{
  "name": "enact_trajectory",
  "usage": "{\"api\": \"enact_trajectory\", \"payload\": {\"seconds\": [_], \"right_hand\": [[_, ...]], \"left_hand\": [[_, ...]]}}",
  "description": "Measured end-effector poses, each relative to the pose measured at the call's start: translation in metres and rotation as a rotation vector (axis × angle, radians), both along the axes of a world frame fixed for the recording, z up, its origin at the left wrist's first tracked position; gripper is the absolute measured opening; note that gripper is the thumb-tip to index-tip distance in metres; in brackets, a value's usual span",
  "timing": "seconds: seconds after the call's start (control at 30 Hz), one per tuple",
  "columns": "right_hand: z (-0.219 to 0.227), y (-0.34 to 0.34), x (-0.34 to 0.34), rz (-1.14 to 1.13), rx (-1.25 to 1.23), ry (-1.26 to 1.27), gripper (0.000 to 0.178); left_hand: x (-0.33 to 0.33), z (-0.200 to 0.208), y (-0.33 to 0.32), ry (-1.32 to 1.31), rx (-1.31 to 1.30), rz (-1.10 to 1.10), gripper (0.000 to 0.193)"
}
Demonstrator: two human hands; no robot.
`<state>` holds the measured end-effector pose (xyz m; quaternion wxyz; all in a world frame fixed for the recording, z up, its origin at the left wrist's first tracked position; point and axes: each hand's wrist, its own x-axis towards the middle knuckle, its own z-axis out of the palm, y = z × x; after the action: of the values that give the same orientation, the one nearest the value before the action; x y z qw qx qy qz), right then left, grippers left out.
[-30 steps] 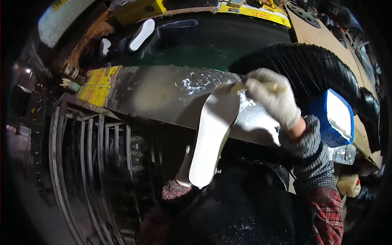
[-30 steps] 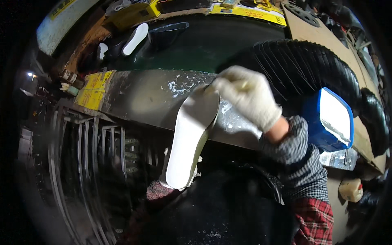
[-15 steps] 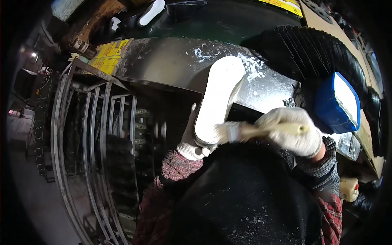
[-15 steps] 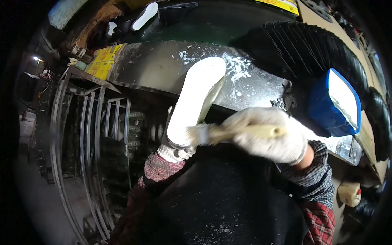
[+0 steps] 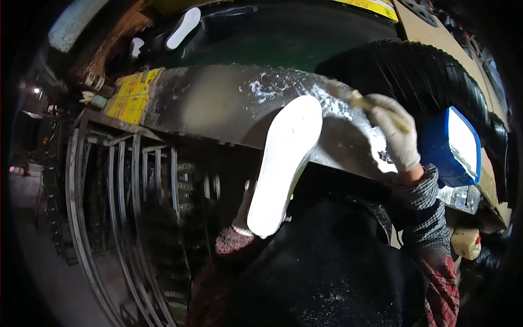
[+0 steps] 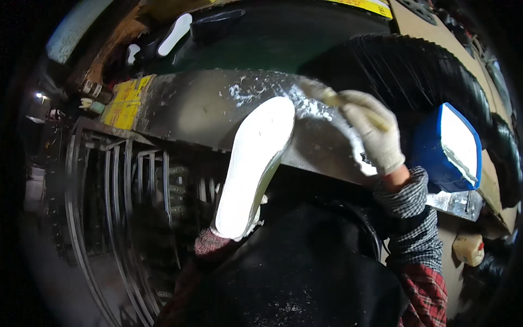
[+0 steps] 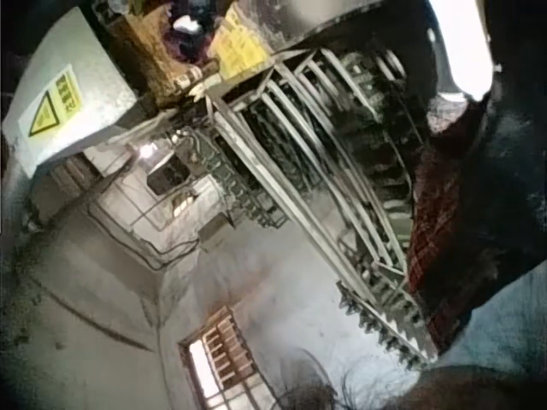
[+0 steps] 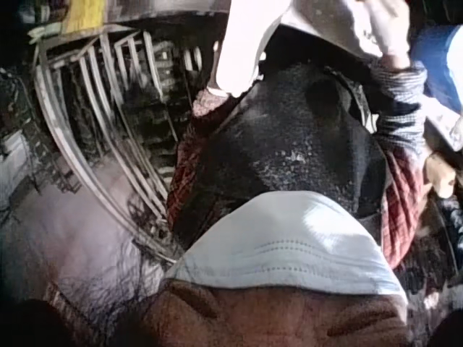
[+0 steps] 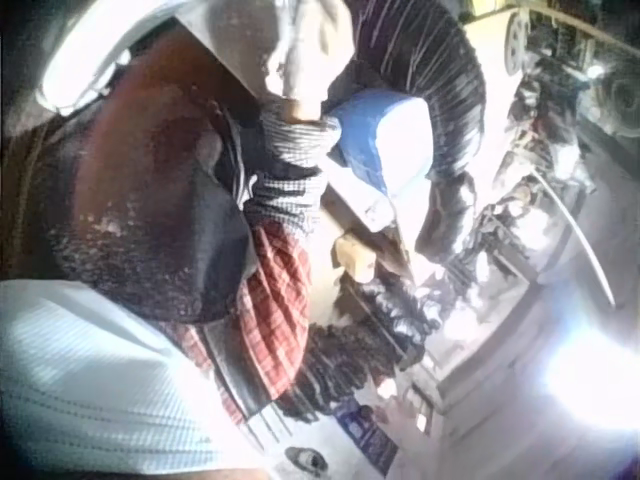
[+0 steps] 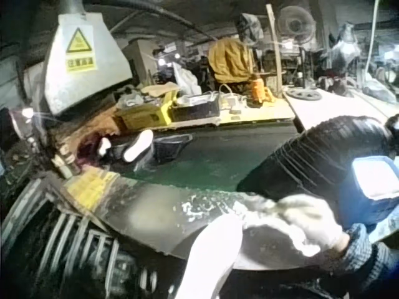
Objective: The recorder uses a brush to apply white adhesive to shoe soles and interior lining parts on an industrial workbench.
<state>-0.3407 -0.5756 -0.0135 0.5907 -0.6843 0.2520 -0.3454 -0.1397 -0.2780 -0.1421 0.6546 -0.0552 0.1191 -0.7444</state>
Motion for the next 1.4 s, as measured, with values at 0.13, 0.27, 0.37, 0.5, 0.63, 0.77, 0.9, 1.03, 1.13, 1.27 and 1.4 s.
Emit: {"api": "enact_trajectory", "payload": {"seconds": [0.13, 0.27, 0.37, 0.5, 0.63, 0.77, 0.9, 1.03, 1.13, 1.27, 1.4], "right_hand": [[0.031, 0.052, 0.004, 0.269, -0.900, 0.172, 0.034], [0.035, 0.072, -0.002, 0.329, -0.891, 0.107, 0.034], [0.051, 0.078, 0.004, 0.550, -0.837, 0.113, 0.031], [0.055, 0.059, -0.025, 0.298, -0.822, 0.014, 0.031], [0.048, 0.044, -0.076, 0.122, -0.622, 0.058, 0.029], [0.032, 0.046, -0.137, -0.055, -0.295, -0.003, 0.024], [0.048, 0.048, -0.166, -0.059, -0.414, -0.007, 0.026], [0.044, 0.052, -0.194, -0.143, -0.454, -0.077, 0.026], [0.059, 0.044, -0.227, -0.267, -0.547, -0.082, 0.025], [0.093, 0.026, -0.258, -0.755, -0.636, 0.066, 0.029], [0.091, -0.008, -0.249, -0.789, -0.544, 0.262, 0.025]], "left_hand": [[0.008, -0.008, 0.006, -0.390, -0.033, 0.048, 0.083], [0.011, 0.022, -0.015, -0.675, 0.143, 0.160, 0.076], [0.039, 0.068, -0.047, -0.519, 0.177, 0.046, 0.068], [0.085, 0.113, -0.113, -0.892, 0.632, 0.183, 0.052], [0.120, 0.123, -0.154, -0.598, 0.521, 0.529, 0.065], [0.079, 0.138, -0.246, -1.265, 0.383, 0.322, 0.080], [0.032, 0.129, -0.341, -1.307, 0.554, -0.054, 0.070], [0.023, 0.128, -0.359, -1.276, 0.543, -0.264, 0.036], [0.003, 0.150, -0.324, -1.179, 0.560, 0.058, 0.034], [0.043, 0.154, -0.230, -0.891, 0.307, 0.534, 0.043], [0.105, 0.088, -0.115, -0.998, 0.295, 0.473, 0.039]]}}
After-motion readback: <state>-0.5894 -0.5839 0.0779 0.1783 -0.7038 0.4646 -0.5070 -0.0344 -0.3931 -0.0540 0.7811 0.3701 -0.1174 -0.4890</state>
